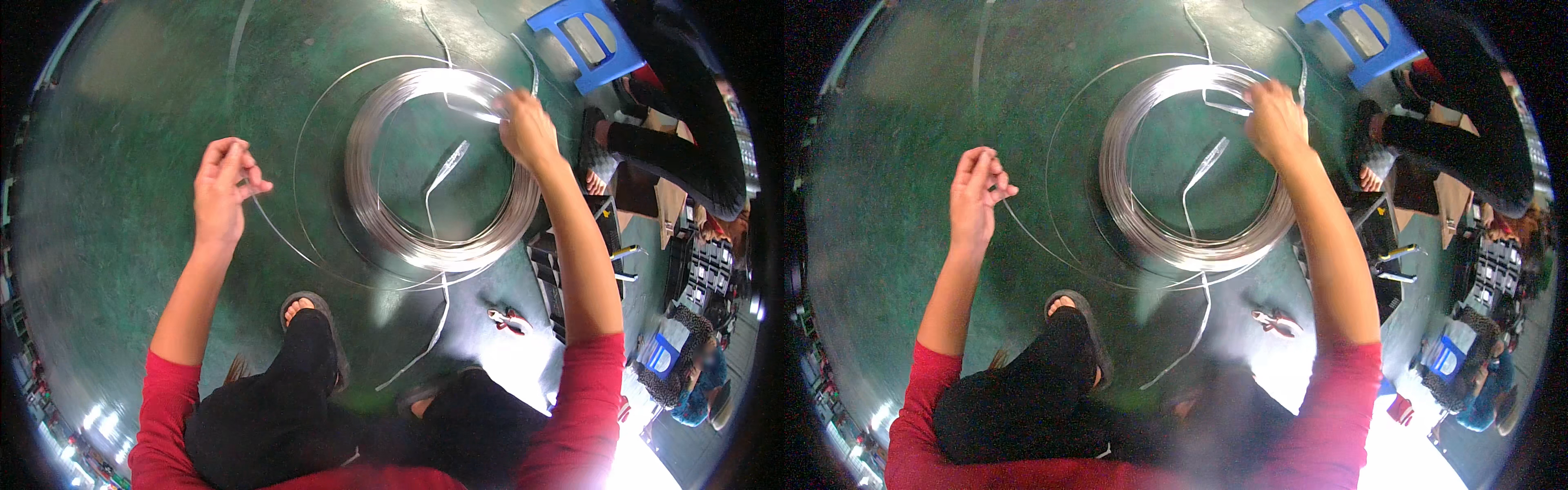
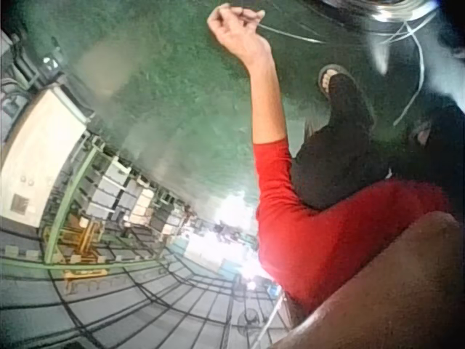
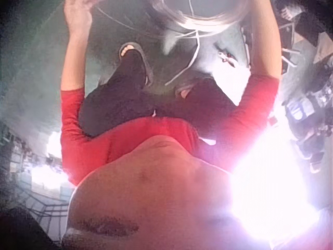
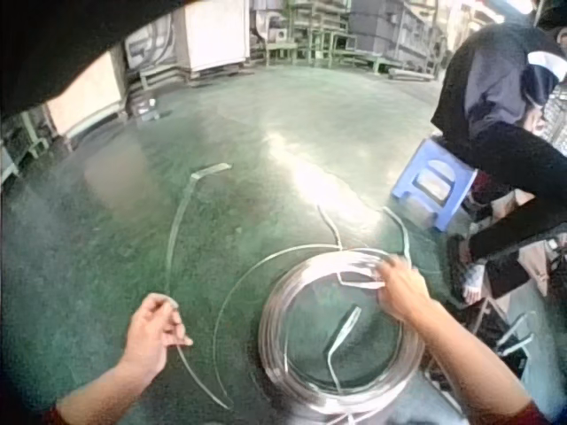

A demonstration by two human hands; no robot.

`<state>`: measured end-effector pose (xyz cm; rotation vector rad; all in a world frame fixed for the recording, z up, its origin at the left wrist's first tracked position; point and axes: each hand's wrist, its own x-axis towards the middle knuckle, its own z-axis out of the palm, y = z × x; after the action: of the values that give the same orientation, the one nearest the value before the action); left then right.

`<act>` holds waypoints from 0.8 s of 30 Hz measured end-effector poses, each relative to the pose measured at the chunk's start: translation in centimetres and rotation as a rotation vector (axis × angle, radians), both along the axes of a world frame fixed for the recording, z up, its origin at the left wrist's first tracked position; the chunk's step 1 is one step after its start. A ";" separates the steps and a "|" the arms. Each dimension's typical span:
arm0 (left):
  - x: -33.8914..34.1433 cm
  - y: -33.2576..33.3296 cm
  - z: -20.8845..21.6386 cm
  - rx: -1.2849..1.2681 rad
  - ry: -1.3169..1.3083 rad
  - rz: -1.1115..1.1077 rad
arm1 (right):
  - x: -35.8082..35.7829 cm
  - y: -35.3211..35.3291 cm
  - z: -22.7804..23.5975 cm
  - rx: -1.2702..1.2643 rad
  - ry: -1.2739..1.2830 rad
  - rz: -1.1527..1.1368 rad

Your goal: The person sits on the floor and coils a long length of silver wire into a compact bundle. They repeatedly wrap the wire around their hands and arms to form loops, then secure the bundle with a white tie.

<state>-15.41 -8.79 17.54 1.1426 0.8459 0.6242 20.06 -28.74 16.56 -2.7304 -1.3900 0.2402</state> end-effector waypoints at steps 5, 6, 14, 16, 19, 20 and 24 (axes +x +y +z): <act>0.6 -0.4 3.5 -0.035 -0.127 -0.079 | -11.3 -9.5 -0.1 -0.169 0.952 0.287; 1.0 -0.7 3.7 -0.039 -0.127 -0.127 | -14.5 -11.6 -0.3 -0.209 0.973 0.324; 3.4 -2.8 3.5 0.256 0.003 -0.157 | -23.5 -17.1 -5.8 -0.509 0.763 0.208; 3.1 -1.9 3.9 0.302 -0.021 -0.140 | -23.6 -17.8 -7.2 -0.435 0.718 0.026; 2.7 -1.1 4.1 0.290 0.003 -0.117 | -23.6 -18.3 -9.3 -0.217 0.478 -0.328; 2.7 -0.8 4.2 0.279 0.005 -0.118 | -23.5 -18.7 -9.8 -0.173 0.448 -0.344; 2.7 -0.3 4.4 0.217 0.015 -0.105 | -22.9 -19.2 -11.4 -0.100 0.808 -0.610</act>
<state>-12.75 -9.08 21.97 1.3807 0.7383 0.6323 -2.82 -47.95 5.13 -2.4764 -0.3333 1.1930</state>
